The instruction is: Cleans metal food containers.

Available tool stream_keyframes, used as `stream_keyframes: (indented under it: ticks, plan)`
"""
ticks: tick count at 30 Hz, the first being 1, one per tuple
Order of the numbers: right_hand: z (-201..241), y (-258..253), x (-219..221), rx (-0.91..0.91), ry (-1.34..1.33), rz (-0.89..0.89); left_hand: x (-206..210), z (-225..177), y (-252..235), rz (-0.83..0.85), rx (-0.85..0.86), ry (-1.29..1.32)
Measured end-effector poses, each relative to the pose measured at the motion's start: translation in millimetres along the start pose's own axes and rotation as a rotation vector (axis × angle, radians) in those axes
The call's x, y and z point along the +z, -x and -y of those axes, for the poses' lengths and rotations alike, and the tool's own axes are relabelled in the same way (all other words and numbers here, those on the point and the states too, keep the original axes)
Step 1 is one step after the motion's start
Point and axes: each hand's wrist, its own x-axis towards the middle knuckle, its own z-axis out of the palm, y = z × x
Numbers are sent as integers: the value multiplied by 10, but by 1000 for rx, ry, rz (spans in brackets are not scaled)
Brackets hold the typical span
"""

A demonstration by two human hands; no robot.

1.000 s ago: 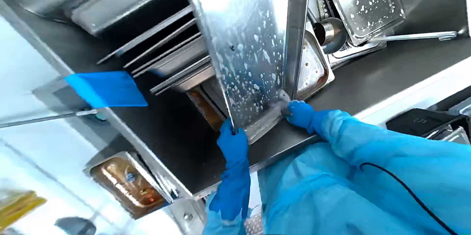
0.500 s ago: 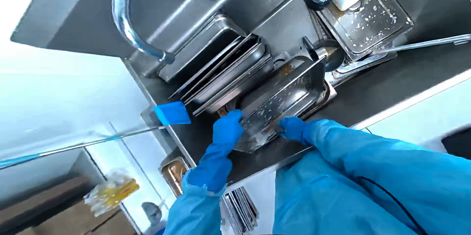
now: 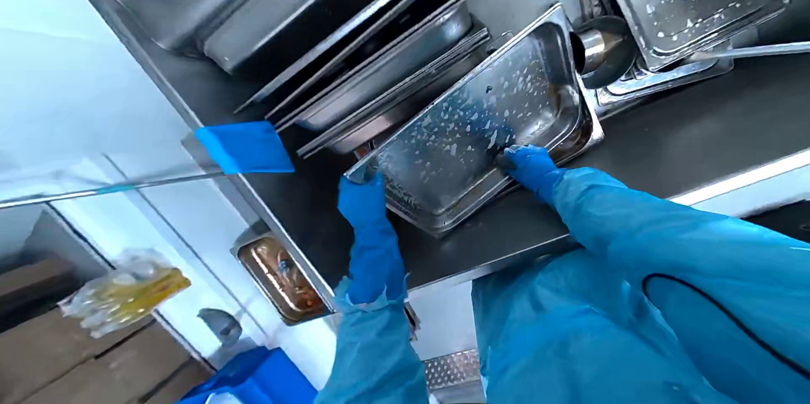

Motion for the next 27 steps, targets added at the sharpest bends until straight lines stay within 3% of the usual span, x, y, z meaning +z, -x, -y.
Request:
stream_keyframes:
  ticks: [3, 7, 9, 11, 13, 17, 19, 24, 27]
  plan:
    - [-84, 103, 0, -61, 85, -23, 512, 323, 215, 22, -126, 191]
    - [-619, 74, -356, 187, 349, -39, 848, 513, 267, -85, -42, 271]
    - [-697, 19, -450, 219, 434, 10, 940, 565, 257, -146, 7, 349]
    - [-204, -24, -326, 141, 423, 87, 997, 576, 213, -168, 11, 433]
    - [597, 40, 8, -11, 357, 126, 1035, 594, 188, -177, 25, 457]
    - [1829, -29, 533, -229, 94, 267, 1022, 613, 163, -139, 41, 420]
    - [1883, -145, 512, -241, 36, 345, 993, 625, 139, -113, 53, 415]
    - [1010, -151, 95, -41, 219, 274, 1007, 626, 103, -105, 56, 436]
    - [1557, -82, 352, 87, 59, 255, 999, 609, 98, -98, 33, 455]
